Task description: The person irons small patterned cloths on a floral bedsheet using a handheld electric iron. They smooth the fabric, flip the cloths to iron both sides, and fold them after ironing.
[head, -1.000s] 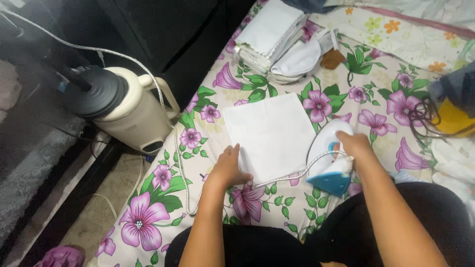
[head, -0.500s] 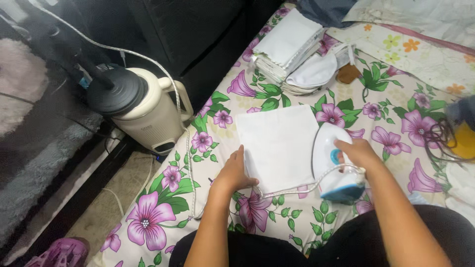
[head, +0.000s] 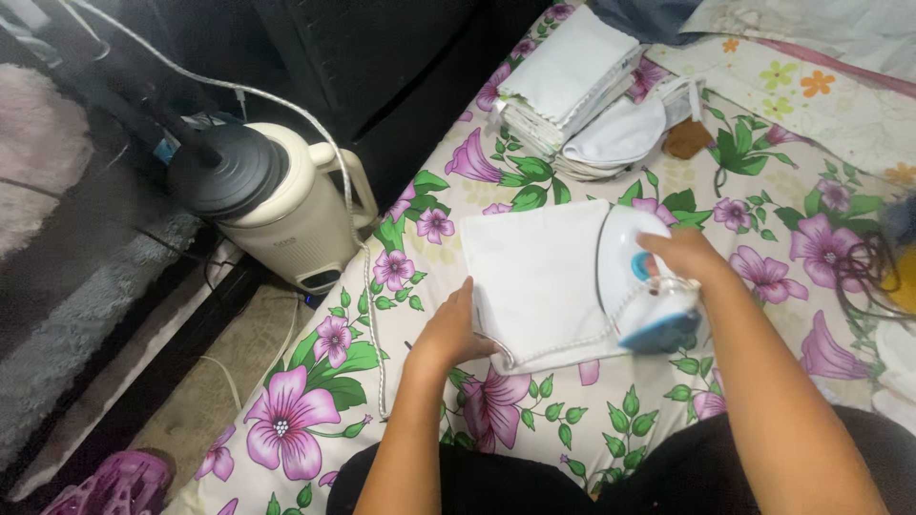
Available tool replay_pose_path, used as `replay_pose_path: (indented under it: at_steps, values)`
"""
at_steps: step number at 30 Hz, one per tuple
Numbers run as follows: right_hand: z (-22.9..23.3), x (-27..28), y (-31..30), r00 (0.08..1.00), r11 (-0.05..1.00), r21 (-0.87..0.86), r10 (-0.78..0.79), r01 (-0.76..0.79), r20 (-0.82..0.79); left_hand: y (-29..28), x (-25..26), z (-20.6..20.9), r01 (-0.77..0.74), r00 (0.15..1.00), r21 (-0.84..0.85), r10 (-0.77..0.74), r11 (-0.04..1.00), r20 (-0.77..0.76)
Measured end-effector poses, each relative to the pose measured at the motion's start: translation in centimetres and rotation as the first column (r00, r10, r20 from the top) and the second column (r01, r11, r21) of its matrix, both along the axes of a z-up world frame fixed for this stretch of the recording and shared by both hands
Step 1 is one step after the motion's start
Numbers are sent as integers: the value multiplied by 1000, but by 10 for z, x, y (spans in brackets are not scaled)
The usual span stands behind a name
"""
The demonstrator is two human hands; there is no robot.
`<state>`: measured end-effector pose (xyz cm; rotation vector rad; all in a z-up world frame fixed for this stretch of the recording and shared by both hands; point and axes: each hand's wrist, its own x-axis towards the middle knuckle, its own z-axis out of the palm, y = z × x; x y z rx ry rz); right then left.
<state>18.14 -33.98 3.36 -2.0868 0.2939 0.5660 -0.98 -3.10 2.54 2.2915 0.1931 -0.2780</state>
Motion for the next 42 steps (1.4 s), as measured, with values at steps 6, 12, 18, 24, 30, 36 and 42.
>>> replay_pose_path:
  at_steps: [6, 12, 18, 24, 30, 36, 42]
  values:
    - [-5, -67, -8, 966, 941, -227, 257, -251, -2, -3, 4, 1, 33, 998, 37, -31, 999, -50]
    - [9, -161, 20, 989, 991, -24, 126, -129, -77, -5, -1, 14, 25, 991, 83, -14, 996, -134]
    - [9, -117, 53, 976, 974, 76, 216, -215, -5, 1, -4, 7, -3, 999, 60, 6, 998, -41]
    - [9, -130, 86, 944, 942, 83, 329, -326, -28, 9, 0, 12, -104, 994, 189, 106, 977, -1]
    - [-21, -57, 158, 849, 852, -173, 516, -494, 113, 18, -1, 5, -283, 945, 181, 242, 942, 219]
    - [-28, 8, 207, 900, 912, -127, 406, -389, 158, 21, -1, 9, -366, 910, 108, 332, 924, 249]
    - [-17, -77, 127, 841, 846, -233, 518, -479, 153, 18, -1, 10, -288, 951, 98, 272, 953, 148]
